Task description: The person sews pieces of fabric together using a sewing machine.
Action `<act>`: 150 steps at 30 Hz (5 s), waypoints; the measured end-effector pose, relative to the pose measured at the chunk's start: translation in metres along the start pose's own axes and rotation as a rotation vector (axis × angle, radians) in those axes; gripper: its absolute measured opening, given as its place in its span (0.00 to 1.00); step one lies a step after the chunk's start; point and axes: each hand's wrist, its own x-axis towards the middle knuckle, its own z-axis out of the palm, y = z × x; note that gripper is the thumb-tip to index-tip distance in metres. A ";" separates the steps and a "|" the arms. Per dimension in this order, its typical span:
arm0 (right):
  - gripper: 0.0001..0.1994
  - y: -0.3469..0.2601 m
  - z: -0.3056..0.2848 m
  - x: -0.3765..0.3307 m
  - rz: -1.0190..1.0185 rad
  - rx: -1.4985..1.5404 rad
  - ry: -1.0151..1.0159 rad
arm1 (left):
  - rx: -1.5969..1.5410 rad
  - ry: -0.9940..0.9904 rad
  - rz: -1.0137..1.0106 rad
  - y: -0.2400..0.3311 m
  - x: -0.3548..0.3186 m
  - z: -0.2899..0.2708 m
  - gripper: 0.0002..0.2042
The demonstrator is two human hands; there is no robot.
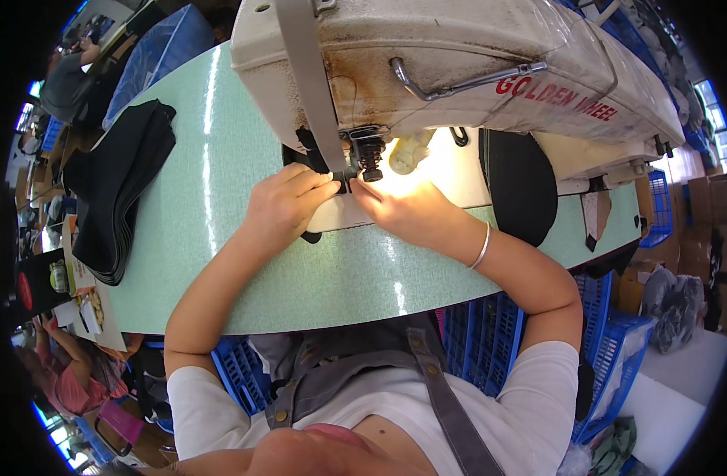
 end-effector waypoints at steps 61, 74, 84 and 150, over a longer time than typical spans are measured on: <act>0.18 0.114 -0.026 -0.074 0.670 -0.240 0.069 | 0.698 0.174 -0.724 -0.103 -0.074 -0.226 0.09; 0.19 0.107 -0.037 -0.063 0.706 -0.116 -0.083 | 0.081 -0.276 -0.102 0.024 -0.024 -0.037 0.28; 0.16 0.100 -0.041 -0.064 0.734 -0.158 -0.069 | 0.059 -0.424 -0.308 0.075 -0.054 -0.031 0.37; 0.29 -0.049 -0.008 0.021 -0.103 0.329 -0.075 | -0.625 0.382 -1.275 0.040 -0.135 -0.138 0.07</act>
